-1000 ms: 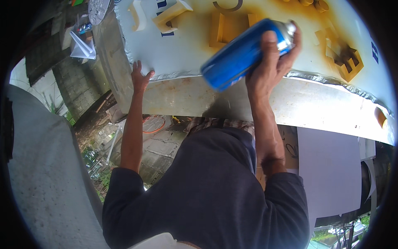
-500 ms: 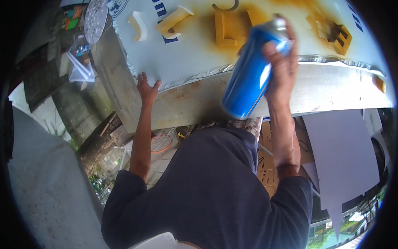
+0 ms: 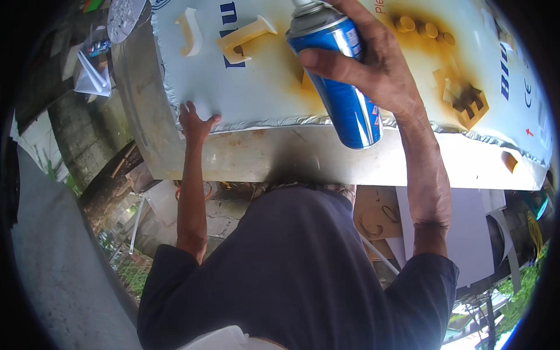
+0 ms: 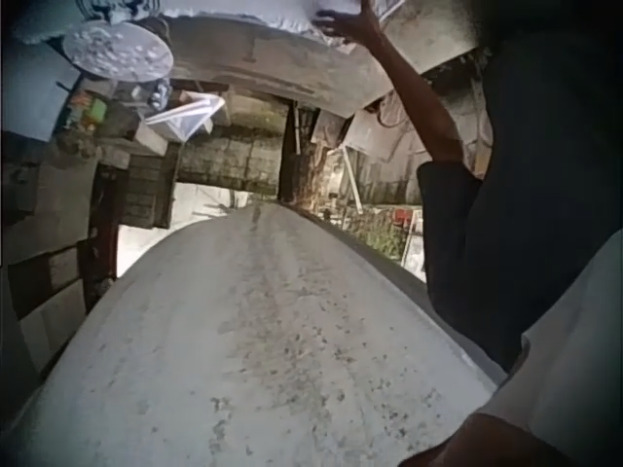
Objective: Spray painting 3D letters for a sign board in a workshop.
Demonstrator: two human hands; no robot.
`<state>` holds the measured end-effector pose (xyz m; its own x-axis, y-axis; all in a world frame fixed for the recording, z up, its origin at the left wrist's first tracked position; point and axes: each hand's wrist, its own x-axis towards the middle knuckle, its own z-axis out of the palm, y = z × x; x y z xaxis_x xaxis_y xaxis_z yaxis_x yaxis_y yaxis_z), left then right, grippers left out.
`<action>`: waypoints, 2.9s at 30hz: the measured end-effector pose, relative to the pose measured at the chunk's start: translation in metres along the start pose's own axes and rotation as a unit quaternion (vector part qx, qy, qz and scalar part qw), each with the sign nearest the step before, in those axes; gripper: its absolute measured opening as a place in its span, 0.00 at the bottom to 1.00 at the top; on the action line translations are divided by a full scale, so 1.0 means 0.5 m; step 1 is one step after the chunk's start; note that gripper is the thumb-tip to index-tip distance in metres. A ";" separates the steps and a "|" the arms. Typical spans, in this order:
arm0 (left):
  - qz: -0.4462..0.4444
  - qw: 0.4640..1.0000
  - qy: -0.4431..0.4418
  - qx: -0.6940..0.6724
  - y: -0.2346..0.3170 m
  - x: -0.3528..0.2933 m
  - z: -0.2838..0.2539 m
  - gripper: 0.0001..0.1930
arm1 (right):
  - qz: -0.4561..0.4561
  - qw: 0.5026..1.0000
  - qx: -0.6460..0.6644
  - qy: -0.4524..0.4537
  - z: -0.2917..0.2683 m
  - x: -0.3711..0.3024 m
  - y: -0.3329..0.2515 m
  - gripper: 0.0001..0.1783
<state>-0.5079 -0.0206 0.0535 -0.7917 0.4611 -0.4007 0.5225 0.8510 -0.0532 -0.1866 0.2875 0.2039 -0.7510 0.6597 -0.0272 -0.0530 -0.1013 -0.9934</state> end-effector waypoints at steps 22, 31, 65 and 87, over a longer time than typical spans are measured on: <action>0.054 0.990 0.051 -0.121 -0.061 0.002 0.044 0.73 | 0.070 0.981 -0.075 -0.163 -0.096 0.180 0.101 0.34; 0.052 0.991 0.048 -0.113 -0.065 0.000 0.042 0.71 | 0.013 0.989 -0.072 -0.130 -0.092 0.178 0.121 0.35; 0.048 0.989 0.079 -0.113 -0.051 -0.006 0.034 0.68 | -0.079 0.990 -0.101 -0.055 -0.037 0.154 0.156 0.37; 0.049 0.986 0.083 -0.133 -0.053 -0.005 0.036 0.70 | -0.031 0.990 -0.114 -0.076 -0.012 0.133 0.191 0.37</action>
<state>-0.5142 -0.0487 0.0395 -0.7948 0.5596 -0.2349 0.5140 0.8265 0.2297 -0.2376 0.3262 0.1067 -0.8424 0.5378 0.0343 0.0348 0.1177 -0.9924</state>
